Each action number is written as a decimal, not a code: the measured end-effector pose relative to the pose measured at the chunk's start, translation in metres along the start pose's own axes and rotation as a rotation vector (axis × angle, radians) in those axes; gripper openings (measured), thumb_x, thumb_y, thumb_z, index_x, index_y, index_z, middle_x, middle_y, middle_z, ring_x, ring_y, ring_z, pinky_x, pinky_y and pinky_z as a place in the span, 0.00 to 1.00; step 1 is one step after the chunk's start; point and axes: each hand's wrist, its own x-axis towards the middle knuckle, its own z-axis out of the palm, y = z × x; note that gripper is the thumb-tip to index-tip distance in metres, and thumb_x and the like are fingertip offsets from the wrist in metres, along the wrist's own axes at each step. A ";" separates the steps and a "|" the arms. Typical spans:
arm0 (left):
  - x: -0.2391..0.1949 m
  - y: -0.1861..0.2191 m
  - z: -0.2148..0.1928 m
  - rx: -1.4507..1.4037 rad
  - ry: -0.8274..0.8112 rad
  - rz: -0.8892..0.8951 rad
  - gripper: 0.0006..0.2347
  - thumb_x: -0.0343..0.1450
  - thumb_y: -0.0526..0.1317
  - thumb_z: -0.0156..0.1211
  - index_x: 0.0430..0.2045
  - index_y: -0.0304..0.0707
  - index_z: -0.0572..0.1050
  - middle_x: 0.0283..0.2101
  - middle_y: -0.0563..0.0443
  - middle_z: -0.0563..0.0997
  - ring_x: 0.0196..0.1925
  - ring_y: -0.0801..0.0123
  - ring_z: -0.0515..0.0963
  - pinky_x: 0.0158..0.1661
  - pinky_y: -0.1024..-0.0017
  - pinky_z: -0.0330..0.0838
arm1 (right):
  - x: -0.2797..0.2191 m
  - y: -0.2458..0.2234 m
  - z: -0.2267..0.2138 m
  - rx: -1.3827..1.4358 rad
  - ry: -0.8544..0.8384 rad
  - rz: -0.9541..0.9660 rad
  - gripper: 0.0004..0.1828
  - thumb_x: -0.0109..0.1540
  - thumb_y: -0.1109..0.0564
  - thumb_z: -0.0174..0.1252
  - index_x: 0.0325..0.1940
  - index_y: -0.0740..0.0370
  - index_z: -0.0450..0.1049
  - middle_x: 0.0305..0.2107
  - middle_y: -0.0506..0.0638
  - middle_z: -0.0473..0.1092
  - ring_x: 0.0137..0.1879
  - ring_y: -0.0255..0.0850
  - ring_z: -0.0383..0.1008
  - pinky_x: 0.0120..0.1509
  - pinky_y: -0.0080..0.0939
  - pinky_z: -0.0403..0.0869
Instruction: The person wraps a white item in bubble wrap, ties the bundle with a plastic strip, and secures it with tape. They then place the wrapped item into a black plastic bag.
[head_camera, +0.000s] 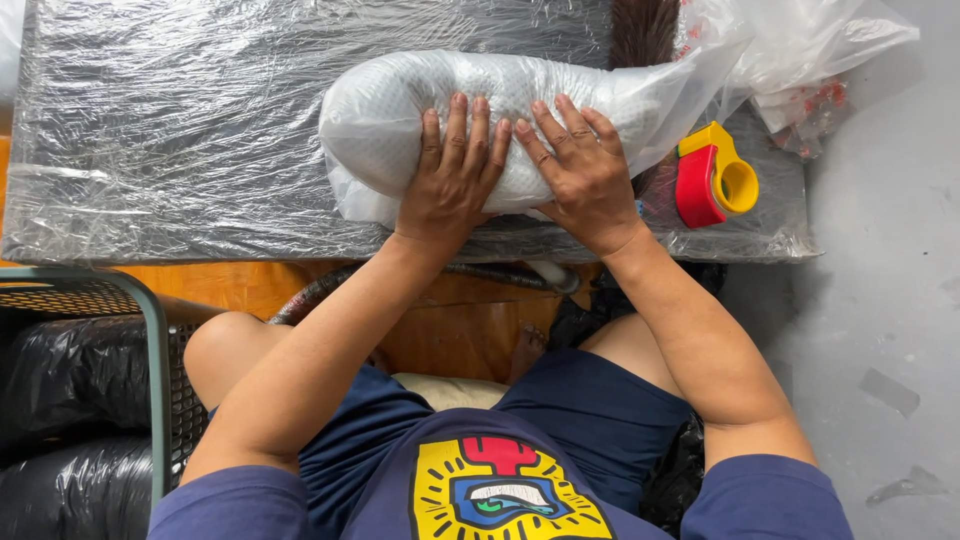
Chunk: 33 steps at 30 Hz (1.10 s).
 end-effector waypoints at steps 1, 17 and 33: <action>0.000 0.000 -0.001 0.002 -0.004 -0.002 0.18 0.85 0.39 0.44 0.70 0.32 0.61 0.69 0.29 0.68 0.70 0.35 0.66 0.67 0.40 0.58 | 0.000 0.000 0.000 0.000 -0.001 -0.002 0.29 0.74 0.40 0.50 0.69 0.62 0.74 0.65 0.61 0.69 0.70 0.60 0.69 0.73 0.57 0.63; -0.008 0.000 -0.012 -0.059 0.037 -0.003 0.18 0.84 0.42 0.52 0.67 0.32 0.65 0.67 0.31 0.71 0.69 0.37 0.68 0.68 0.41 0.57 | -0.005 -0.003 -0.026 0.097 -0.393 0.046 0.69 0.59 0.25 0.78 0.82 0.64 0.43 0.77 0.69 0.45 0.81 0.71 0.42 0.77 0.81 0.37; -0.022 0.020 0.000 0.100 0.345 -0.095 0.18 0.80 0.33 0.41 0.66 0.35 0.66 0.63 0.31 0.73 0.67 0.40 0.71 0.66 0.45 0.63 | -0.230 0.088 0.031 0.036 -0.321 0.955 0.40 0.69 0.38 0.62 0.72 0.70 0.61 0.57 0.69 0.70 0.62 0.62 0.71 0.68 0.66 0.55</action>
